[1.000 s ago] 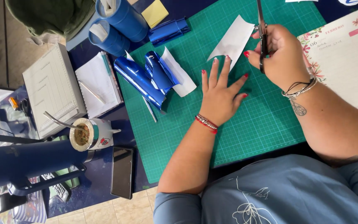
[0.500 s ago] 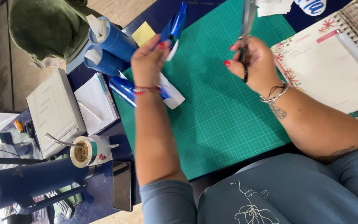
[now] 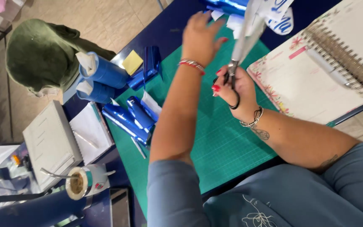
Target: Cutting blue metallic vinyl sheets into smaller strips using scissors on a cutting mat.
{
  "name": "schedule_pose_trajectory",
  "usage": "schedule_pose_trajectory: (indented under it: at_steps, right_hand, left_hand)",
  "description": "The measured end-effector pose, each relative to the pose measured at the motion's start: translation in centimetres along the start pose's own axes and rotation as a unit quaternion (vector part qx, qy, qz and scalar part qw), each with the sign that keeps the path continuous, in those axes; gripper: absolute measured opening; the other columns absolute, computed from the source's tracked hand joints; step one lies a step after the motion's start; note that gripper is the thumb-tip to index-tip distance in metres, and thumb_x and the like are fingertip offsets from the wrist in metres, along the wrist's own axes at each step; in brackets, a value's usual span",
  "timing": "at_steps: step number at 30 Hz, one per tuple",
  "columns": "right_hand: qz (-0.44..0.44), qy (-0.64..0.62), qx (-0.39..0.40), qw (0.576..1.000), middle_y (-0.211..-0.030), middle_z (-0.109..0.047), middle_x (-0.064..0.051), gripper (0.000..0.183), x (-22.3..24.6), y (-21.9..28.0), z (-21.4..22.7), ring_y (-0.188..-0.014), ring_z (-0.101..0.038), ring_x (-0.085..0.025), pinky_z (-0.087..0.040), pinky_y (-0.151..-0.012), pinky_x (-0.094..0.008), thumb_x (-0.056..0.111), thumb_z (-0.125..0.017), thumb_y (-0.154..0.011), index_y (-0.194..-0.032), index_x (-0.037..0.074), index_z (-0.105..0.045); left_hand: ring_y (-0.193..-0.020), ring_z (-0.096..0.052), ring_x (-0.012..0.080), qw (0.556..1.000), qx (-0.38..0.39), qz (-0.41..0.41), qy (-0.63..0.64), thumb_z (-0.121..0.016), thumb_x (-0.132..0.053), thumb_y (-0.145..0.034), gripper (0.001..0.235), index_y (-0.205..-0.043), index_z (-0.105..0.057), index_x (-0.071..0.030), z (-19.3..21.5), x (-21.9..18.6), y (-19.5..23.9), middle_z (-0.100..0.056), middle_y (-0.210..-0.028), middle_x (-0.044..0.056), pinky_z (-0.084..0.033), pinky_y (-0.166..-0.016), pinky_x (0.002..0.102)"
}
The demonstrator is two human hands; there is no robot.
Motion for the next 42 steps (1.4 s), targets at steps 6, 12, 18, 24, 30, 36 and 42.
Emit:
schedule_pose_trajectory:
  at_steps: [6, 12, 18, 24, 30, 36, 42]
  right_hand:
    - [0.135, -0.046, -0.085, 0.986, -0.072, -0.051, -0.005, 0.027, 4.2, -1.8, 1.4, -0.067, -0.056, -0.021, -0.048, -0.070, -0.033, 0.005, -0.060, -0.082, -0.106, 0.009, -0.049]
    - [0.130, -0.025, -0.093, 0.987, -0.075, -0.055, -0.001, 0.022, 2.5, -2.7, 1.8, -0.066, -0.059, -0.018, -0.050, -0.070, -0.029, 0.003, -0.062, -0.089, -0.105, 0.012, -0.052]
    - [0.096, -0.046, -0.089, 0.990, -0.093, -0.056, -0.003, 0.033, 0.9, -3.2, 2.2, -0.083, -0.055, -0.016, -0.049, -0.059, -0.031, 0.005, -0.068, -0.090, -0.114, 0.019, -0.050]
    - [-0.102, -0.105, 0.127, 0.981, -0.120, -0.068, -0.013, 0.065, -2.8, -2.0, -0.1, -0.105, -0.066, -0.021, -0.066, -0.074, -0.048, 0.051, -0.075, -0.087, -0.129, 0.010, -0.049]
    - [-0.158, -0.148, 0.161, 0.963, -0.080, -0.062, -0.010, 0.052, -4.3, -0.5, -0.9, -0.062, -0.062, -0.020, -0.059, -0.048, -0.035, 0.000, -0.080, -0.080, -0.124, 0.004, -0.053]
    - [-0.171, -0.066, 0.160, 0.970, -0.087, -0.067, -0.008, 0.055, -1.0, 0.3, -2.2, -0.077, -0.067, -0.017, -0.058, -0.066, -0.031, -0.003, -0.087, -0.068, -0.115, 0.006, -0.060]
    - [-0.114, 0.130, 0.223, 0.959, -0.107, -0.070, -0.001, 0.069, 1.0, 0.3, -4.1, -0.098, -0.065, -0.013, -0.054, -0.096, -0.035, 0.006, -0.097, -0.059, -0.118, 0.009, -0.061]
  left_hand:
    - [-0.153, -0.015, 0.0614, 0.966, 0.103, 0.238, -0.028, -0.074, -0.070, -0.081, 0.055, -0.132, -0.067, -0.049, -5.9, -7.9, -5.8, -0.004, -0.167, 0.014, -0.022, -0.125, 0.076]
    - [-0.120, -0.065, 0.0460, 0.963, -0.088, 0.256, 0.006, -0.055, -0.006, -0.093, 0.036, -0.128, -0.060, -0.008, -8.7, -4.2, -3.3, -0.017, -0.172, -0.002, -0.056, -0.109, 0.047]
    - [-0.146, -0.052, 0.0343, 0.897, -0.388, 0.137, 0.163, -0.066, 0.003, -0.103, 0.011, -0.112, -0.069, 0.006, 13.1, -3.5, 8.0, -0.047, -0.155, 0.013, -0.050, -0.123, 0.041]
    - [-0.119, -0.066, 0.0447, 0.921, -0.362, 0.126, 0.070, -0.078, -0.003, -0.083, 0.015, -0.087, -0.066, 0.004, 16.7, -7.1, 18.7, -0.057, -0.143, 0.027, -0.056, -0.097, 0.052]
    - [-0.106, -0.068, 0.0442, 0.891, -0.393, 0.084, 0.212, -0.085, -0.018, -0.081, 0.016, -0.069, -0.076, -0.014, 14.7, -7.9, 24.7, -0.073, -0.124, 0.018, -0.056, -0.094, 0.051]
    - [-0.137, -0.050, 0.0327, 0.566, -0.380, 0.250, 0.688, -0.087, -0.041, -0.084, 0.069, -0.139, -0.050, -0.021, 15.0, -5.3, 25.1, -0.045, -0.159, 0.016, -0.047, -0.111, 0.044]
    - [-0.140, -0.049, 0.0444, 0.360, -0.135, 0.197, 0.902, -0.054, -0.049, -0.084, 0.071, -0.149, -0.055, -0.021, 13.2, -3.7, 26.2, -0.054, -0.155, 0.009, -0.035, -0.103, 0.080]
Point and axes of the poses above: each hand's wrist, its own y-axis away from the middle knuckle, its own z-axis out of the back of the hand, x = y × z, the point moved 4 cm from there along -y, towards the middle knuckle
